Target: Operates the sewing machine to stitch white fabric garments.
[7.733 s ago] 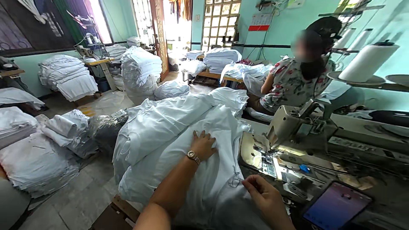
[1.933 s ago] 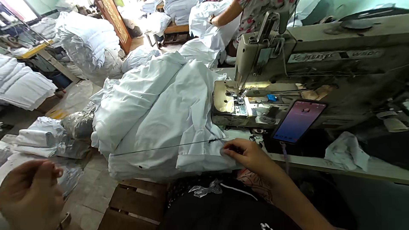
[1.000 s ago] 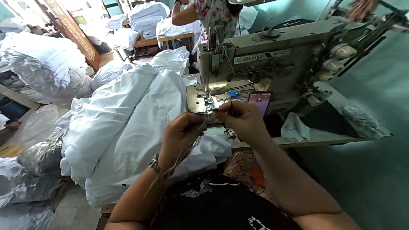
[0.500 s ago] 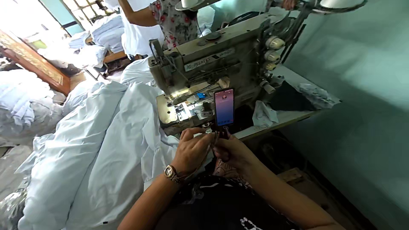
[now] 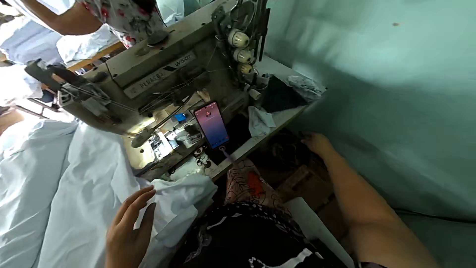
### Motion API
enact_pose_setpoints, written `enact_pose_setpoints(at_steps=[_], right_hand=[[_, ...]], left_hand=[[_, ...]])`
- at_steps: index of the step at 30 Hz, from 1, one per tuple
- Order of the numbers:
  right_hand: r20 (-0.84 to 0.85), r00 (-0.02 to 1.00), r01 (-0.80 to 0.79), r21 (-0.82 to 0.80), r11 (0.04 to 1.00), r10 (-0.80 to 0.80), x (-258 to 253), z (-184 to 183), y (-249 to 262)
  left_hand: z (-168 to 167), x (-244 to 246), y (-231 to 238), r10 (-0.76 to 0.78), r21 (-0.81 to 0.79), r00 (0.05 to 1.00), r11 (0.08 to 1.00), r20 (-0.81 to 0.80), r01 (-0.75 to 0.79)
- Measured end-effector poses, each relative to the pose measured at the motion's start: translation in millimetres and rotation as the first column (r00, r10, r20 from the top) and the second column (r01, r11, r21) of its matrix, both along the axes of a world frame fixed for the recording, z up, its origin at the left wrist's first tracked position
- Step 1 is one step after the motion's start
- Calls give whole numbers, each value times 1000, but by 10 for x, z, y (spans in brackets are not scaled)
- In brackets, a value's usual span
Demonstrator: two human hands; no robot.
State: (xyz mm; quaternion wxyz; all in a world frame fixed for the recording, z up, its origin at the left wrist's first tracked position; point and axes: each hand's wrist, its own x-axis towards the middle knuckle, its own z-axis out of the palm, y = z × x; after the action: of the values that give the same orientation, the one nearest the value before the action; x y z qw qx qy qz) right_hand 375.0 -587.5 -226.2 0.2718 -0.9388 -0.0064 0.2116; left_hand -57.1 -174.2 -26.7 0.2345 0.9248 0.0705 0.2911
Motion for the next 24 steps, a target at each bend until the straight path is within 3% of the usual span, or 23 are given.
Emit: enact_pose_setpoints(at_steps=[3,6,10,17,19,21,22,24], right_hand=[[-28,1000,11,-107,994,-14,117,-41,-92],[-11,999,50,-108,993,-52,117,37,-106],[45,999,12,-252,968,-1,163,100,-163],[7,992,-112,-344,932,122,-72,620,-84],[-39,969,-244,-268,932,242,-216,783,44],[-82,896,-441,-55,896,436,-523,979,357],[-48,837,-542,71,837,545,-738,1091,583],[199,687,-722,300,624,699,-1234,1242,1085]], left_hand=[[-6,-179,-5,22,-8,999,1000,-46,-22],[-29,-323,0,59,-10,994,998,-87,-60],[-66,-493,27,100,35,977,995,-187,-95],[-132,-639,15,209,120,906,977,-369,-176],[-195,-672,8,242,139,886,969,-395,-203],[-198,-719,-5,224,75,879,974,-421,-212],[-193,-746,-5,210,37,882,976,-421,-215],[-178,-800,1,179,-28,897,978,-403,-208]])
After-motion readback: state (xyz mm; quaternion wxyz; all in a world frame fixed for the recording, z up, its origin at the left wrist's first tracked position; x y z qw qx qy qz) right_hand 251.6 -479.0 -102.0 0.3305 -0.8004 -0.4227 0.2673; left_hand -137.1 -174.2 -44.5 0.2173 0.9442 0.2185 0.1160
